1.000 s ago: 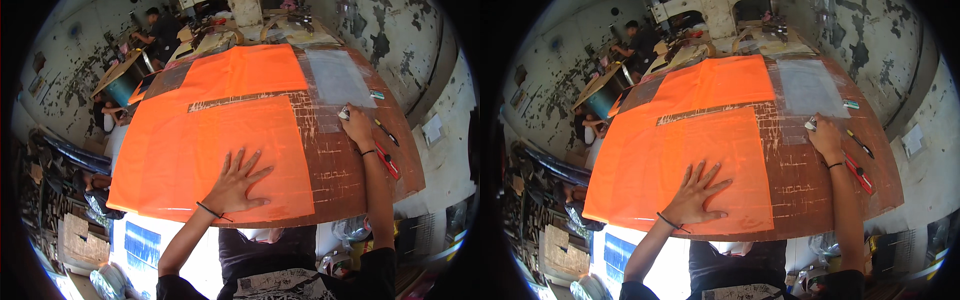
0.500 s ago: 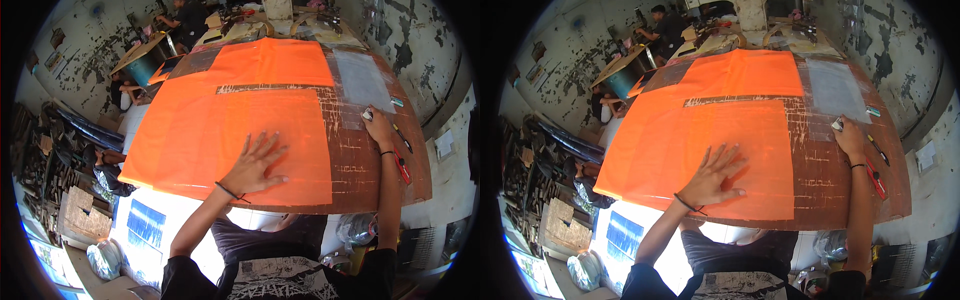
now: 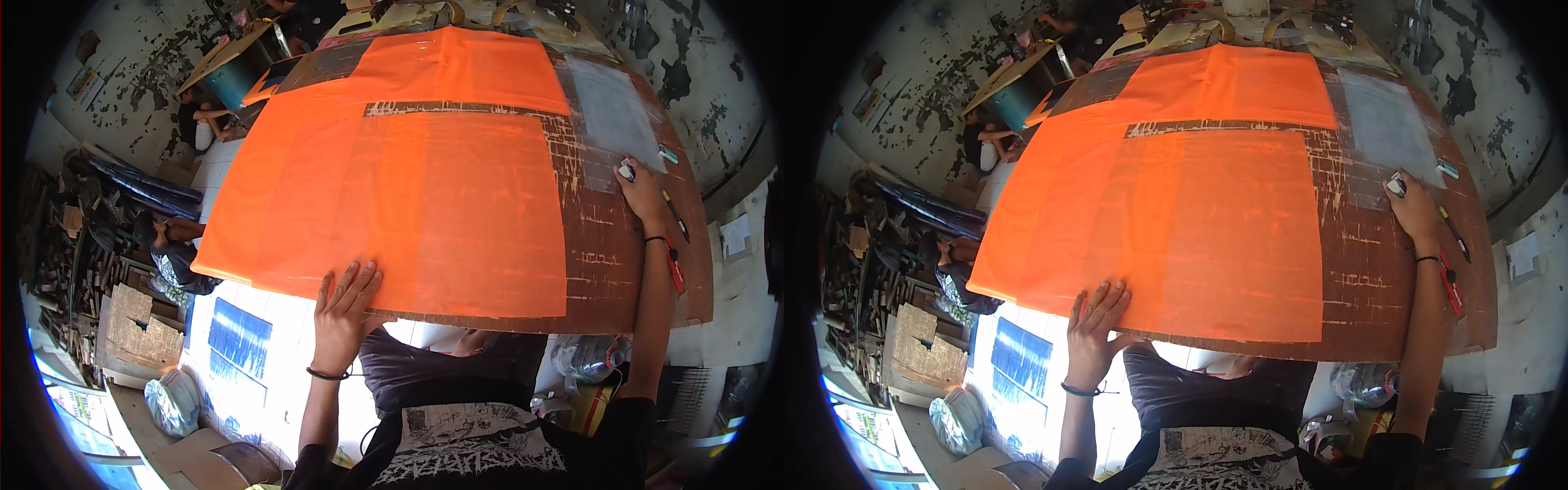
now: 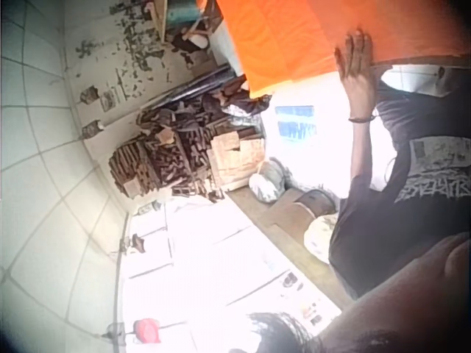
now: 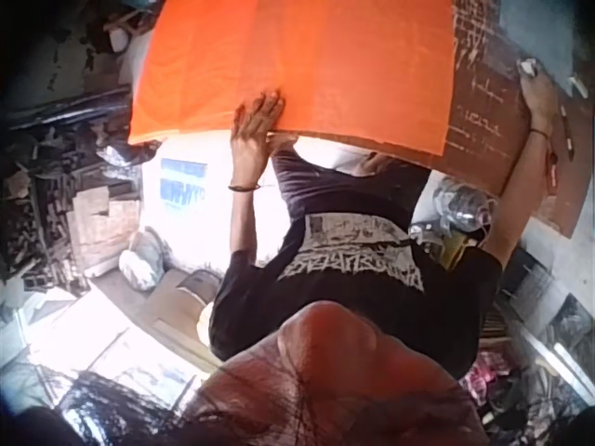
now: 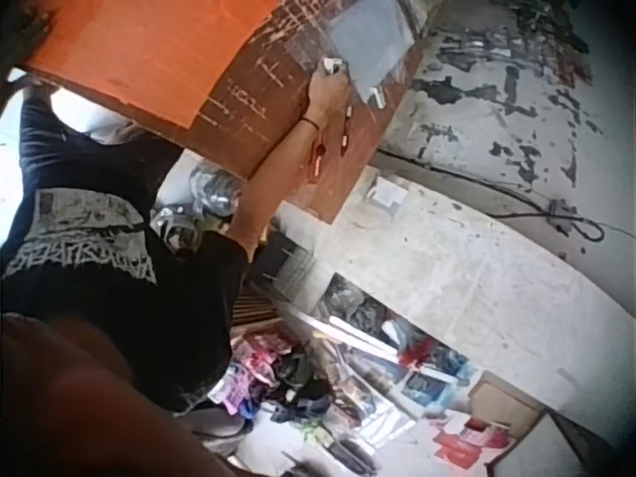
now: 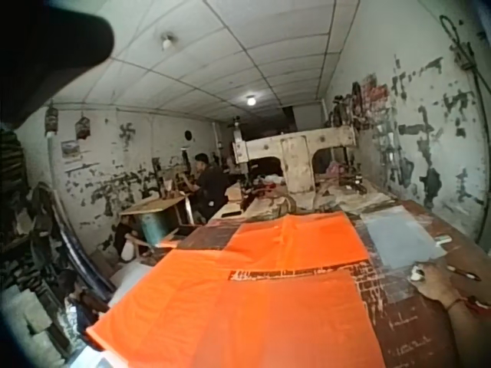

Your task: The person cuts orange plastic sheets using a small hand cutter. They handle individual sheets one at a time, aligning them on the table and trimming the edges before stacking the finished pieces.

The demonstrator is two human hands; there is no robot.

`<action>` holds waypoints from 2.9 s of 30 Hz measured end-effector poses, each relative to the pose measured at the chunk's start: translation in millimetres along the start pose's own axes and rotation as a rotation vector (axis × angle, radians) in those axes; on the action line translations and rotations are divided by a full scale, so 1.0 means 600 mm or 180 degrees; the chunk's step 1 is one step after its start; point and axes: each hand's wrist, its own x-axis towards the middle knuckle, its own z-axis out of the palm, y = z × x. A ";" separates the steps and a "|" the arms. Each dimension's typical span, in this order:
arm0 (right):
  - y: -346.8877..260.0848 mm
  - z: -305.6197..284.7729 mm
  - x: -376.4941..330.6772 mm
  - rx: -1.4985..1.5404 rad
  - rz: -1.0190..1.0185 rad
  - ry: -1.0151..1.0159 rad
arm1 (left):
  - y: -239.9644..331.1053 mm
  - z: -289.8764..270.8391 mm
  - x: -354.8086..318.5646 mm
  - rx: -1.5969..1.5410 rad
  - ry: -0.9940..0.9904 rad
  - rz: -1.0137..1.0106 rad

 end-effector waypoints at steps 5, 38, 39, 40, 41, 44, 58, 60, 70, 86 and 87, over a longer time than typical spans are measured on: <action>0.015 -0.007 -0.005 0.0381 -0.0005 0.0151 | -0.005 0.017 -0.022 0.0305 0.0300 0.0207; -0.252 -0.078 -0.509 0.4506 0.2179 -0.1116 | 0.069 0.146 -0.213 -0.3113 0.2045 -0.1664; -0.253 -0.070 -0.510 0.4576 0.2205 -0.1088 | 0.099 0.149 -0.199 -0.3979 0.1610 -0.1933; -0.256 -0.066 -0.511 0.4570 0.2223 -0.1098 | 0.118 0.147 -0.184 -0.4829 0.1134 -0.2200; -0.259 -0.063 -0.511 0.4382 0.2099 -0.0927 | 0.117 0.150 -0.172 -0.4823 0.1127 -0.2214; -0.268 -0.069 -0.505 0.4206 0.1991 -0.0650 | 0.104 0.166 -0.157 -0.4567 -0.0228 -0.1988; -0.266 -0.090 -0.492 0.4314 0.1904 -0.0858 | 0.155 0.122 -0.128 -0.4714 0.0952 -0.3013; -0.263 -0.085 -0.494 0.4286 0.1901 -0.0848 | 0.145 0.133 -0.133 -0.4993 0.0903 -0.2742; -0.257 -0.081 -0.497 0.4411 0.1998 -0.0868 | 0.162 0.127 -0.125 -0.4873 0.1158 -0.2919; -0.258 -0.080 -0.497 0.4471 0.2054 -0.0972 | 0.161 0.127 -0.125 -0.4877 0.1200 -0.3037; -0.258 -0.080 -0.497 0.4456 0.2047 -0.0939 | 0.162 0.127 -0.126 -0.4874 0.1192 -0.3051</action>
